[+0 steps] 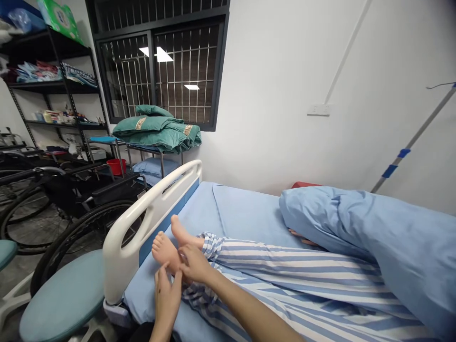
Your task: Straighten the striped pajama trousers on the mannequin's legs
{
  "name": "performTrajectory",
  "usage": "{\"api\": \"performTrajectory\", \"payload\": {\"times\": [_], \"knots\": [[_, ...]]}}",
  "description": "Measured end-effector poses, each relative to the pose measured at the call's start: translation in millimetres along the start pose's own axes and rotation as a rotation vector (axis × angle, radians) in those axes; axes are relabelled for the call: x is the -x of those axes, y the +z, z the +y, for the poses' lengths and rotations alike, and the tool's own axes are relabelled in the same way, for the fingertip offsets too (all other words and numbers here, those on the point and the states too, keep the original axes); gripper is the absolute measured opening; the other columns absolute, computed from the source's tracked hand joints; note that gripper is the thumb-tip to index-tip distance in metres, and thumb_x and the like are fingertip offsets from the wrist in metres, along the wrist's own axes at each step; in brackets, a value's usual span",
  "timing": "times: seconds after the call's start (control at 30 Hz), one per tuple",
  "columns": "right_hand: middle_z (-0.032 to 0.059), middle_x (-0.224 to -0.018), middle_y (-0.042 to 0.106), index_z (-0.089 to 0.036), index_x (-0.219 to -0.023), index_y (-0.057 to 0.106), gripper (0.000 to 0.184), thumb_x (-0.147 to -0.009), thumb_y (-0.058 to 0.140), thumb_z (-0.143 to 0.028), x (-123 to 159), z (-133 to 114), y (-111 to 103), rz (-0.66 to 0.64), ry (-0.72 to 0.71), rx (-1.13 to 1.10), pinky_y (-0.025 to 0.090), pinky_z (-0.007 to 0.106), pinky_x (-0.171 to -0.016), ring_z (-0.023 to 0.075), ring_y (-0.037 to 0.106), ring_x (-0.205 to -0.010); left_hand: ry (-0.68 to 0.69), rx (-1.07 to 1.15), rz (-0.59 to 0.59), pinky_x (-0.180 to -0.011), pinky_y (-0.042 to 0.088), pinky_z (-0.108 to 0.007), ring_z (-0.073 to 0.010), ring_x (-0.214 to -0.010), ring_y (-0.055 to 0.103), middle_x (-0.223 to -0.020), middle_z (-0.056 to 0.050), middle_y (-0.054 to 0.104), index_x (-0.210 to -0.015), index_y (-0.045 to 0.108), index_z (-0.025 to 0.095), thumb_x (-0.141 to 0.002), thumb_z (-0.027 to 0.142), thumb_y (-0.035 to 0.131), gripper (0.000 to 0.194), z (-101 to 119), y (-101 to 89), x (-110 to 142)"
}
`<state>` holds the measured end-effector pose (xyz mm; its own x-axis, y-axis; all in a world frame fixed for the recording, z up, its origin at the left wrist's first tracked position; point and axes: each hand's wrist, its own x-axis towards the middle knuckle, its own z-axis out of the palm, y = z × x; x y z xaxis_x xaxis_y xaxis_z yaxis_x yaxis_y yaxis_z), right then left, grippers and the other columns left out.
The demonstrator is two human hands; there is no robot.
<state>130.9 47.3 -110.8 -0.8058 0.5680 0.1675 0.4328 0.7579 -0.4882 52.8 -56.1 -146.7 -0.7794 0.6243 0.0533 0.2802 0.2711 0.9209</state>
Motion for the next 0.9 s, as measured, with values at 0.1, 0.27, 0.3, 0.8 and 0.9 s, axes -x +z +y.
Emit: {"api": "performTrajectory", "payload": {"times": [0.1,0.27,0.3,0.8,0.9], "knots": [[0.0085,-0.102,0.057,-0.016,-0.101,0.051,0.033,-0.068,0.046,-0.016,-15.0,3.8,-14.8,0.134,0.04,0.027,0.038,0.032,-0.08,0.0217,0.051,-0.096,0.301,-0.183,0.038,-0.099,0.035,-0.041,-0.026,-0.116,0.043,-0.117,-0.013,0.052,-0.108,0.051,0.016,-0.073,0.034,0.046,0.039,34.9,-24.9,-13.3],[0.013,-0.107,0.057,-0.013,-0.105,0.049,0.045,-0.064,0.056,-0.028,-53.5,14.0,-12.0,0.045,0.178,0.131,0.04,0.036,-0.08,0.0272,0.052,-0.099,0.578,-0.505,0.027,-0.097,0.036,-0.038,-0.0235,-0.107,0.047,-0.11,-0.009,0.057,-0.103,0.055,0.017,-0.077,0.029,0.04,0.032,90.3,-34.6,-63.8],[0.0132,-0.108,0.057,-0.013,-0.107,0.048,0.05,-0.061,0.06,-0.03,-61.2,16.7,-8.4,0.0,0.212,0.136,0.04,0.036,-0.08,0.028,0.053,-0.1,0.604,-0.57,0.021,-0.097,0.035,-0.037,-0.0234,-0.107,0.047,-0.111,-0.01,0.057,-0.105,0.055,0.016,-0.077,0.029,0.04,0.034,96.8,-32.1,-76.2],[0.0114,-0.094,0.066,-0.019,-0.104,0.048,0.068,-0.049,0.064,-0.057,-92.6,55.9,20.7,-0.093,0.349,0.176,0.047,0.04,-0.066,0.0331,0.062,-0.085,0.523,-1.262,-0.408,-0.073,0.047,-0.039,-0.027,-0.09,0.061,-0.097,-0.017,0.064,-0.098,0.063,0.012,-0.079,0.015,0.038,0.031,110.6,38.7,-179.9],[0.0093,-0.089,0.066,-0.02,-0.101,0.047,0.065,-0.049,0.064,-0.056,-93.2,57.0,24.5,-0.089,0.351,0.202,0.047,0.039,-0.063,0.0319,0.063,-0.081,0.513,-1.324,-0.424,-0.07,0.048,-0.039,-0.0269,-0.081,0.064,-0.085,-0.017,0.067,-0.089,0.067,0.01,-0.075,0.008,0.043,0.027,111.2,54.7,-181.6]]}}
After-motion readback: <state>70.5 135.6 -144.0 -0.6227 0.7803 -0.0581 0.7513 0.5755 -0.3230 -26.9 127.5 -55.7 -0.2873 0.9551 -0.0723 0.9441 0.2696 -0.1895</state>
